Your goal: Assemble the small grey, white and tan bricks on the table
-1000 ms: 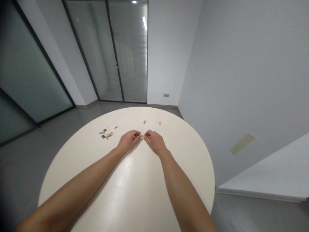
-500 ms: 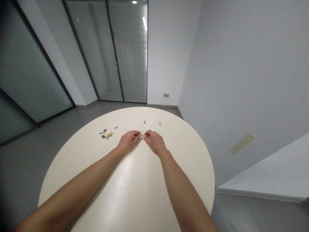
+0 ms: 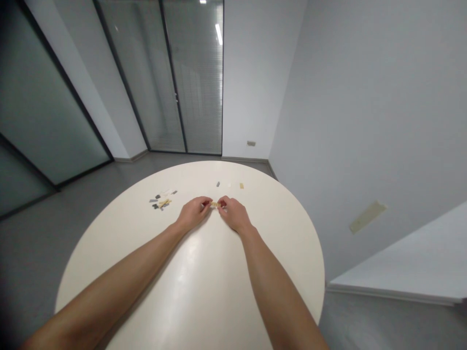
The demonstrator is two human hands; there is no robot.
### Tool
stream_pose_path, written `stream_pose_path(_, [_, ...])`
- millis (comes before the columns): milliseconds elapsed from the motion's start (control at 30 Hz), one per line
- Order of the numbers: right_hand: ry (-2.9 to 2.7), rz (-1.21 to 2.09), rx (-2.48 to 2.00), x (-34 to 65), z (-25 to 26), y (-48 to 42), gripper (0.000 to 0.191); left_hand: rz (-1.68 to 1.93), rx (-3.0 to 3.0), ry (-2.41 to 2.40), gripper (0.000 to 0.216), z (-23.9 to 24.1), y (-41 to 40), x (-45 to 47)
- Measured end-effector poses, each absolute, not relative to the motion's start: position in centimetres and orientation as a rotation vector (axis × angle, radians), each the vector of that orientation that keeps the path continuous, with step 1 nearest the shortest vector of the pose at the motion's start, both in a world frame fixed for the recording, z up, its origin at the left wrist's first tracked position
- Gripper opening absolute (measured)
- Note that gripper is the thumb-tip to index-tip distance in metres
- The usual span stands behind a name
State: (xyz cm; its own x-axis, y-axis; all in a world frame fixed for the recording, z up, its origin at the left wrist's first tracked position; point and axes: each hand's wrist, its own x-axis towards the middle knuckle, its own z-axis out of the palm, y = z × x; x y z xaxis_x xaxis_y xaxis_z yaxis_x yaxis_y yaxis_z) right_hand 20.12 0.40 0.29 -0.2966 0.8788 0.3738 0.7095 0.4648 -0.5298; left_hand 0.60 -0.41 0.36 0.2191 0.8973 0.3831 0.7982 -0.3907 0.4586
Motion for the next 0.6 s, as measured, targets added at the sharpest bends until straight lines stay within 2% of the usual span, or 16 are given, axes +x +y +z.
stream_pose_path(600, [-2.102,0.335,-1.343,20.10,0.35,0.37,0.014,0.860,2.333,1.616,0.024,0.66,-0.61,0.66])
